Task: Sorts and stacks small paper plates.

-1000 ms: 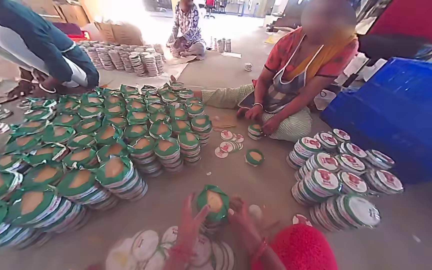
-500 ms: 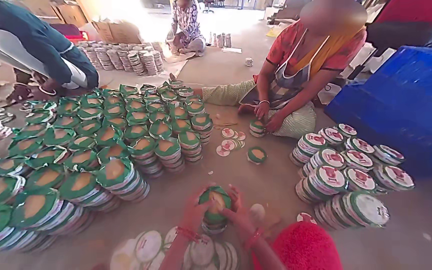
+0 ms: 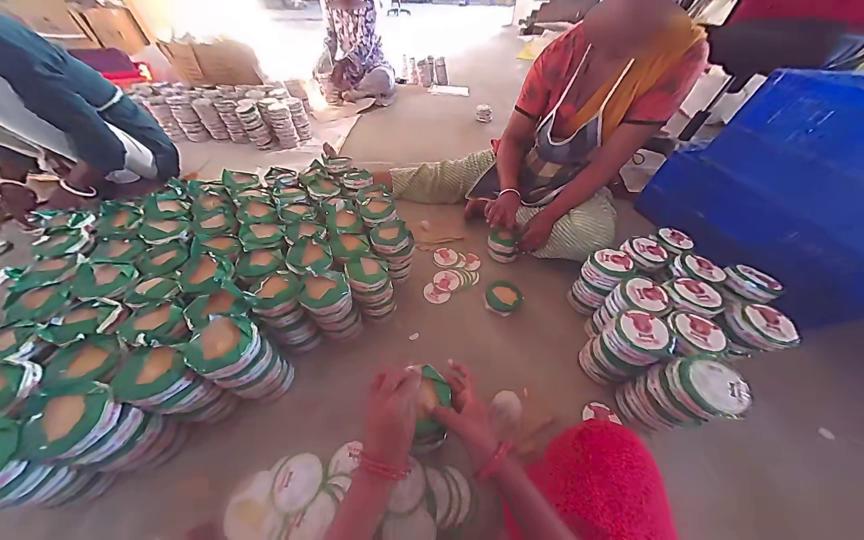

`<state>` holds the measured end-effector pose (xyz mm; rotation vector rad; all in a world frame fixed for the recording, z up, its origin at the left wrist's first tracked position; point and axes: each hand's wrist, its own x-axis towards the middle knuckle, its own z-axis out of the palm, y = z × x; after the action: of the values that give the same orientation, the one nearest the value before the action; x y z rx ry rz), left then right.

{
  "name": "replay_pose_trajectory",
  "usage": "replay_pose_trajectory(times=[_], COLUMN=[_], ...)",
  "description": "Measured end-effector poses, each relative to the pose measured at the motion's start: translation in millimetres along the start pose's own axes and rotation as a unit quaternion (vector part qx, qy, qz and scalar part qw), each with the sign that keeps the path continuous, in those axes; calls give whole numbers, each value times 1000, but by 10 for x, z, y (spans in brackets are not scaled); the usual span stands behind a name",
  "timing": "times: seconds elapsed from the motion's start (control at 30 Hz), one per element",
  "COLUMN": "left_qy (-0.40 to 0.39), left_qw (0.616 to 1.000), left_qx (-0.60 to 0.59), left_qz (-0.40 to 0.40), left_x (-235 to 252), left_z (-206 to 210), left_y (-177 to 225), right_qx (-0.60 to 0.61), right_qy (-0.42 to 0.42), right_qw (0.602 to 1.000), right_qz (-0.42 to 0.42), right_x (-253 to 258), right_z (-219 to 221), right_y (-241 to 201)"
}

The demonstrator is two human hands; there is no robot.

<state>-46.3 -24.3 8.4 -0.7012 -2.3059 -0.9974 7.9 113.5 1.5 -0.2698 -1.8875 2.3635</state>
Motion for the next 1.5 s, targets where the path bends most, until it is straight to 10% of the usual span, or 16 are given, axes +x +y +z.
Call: replay_pose_trajectory(times=[0.4, 0.53, 0.63, 0.97, 1.3, 1.5], left_qy=[-113, -118, -138, -100, -74, -55], left_qw=[987, 983, 981, 992, 989, 990], left_qx=[109, 135, 129, 65, 88, 94], left_qz=[29, 36, 44, 49, 91, 93], left_x=[-182, -227, -274, -500, -596, -614], left_z=[-163, -195, -223, -164, -140, -130], left_y=[125, 113, 93, -21, -31, -5], right_qx=[-68, -549, -664, -732, -733, -493], right_qy=[57, 57, -29, -61, -46, 40], right_qw=[994, 829, 713, 643, 647, 863], right_qz=[-61, 88, 222, 218, 206, -104], right_x=[-86, -422, -518, -329, -359, -276], right_z=[-187, -655, -809, -778, -686, -597], right_y=[107, -140, -147, 146, 125, -300])
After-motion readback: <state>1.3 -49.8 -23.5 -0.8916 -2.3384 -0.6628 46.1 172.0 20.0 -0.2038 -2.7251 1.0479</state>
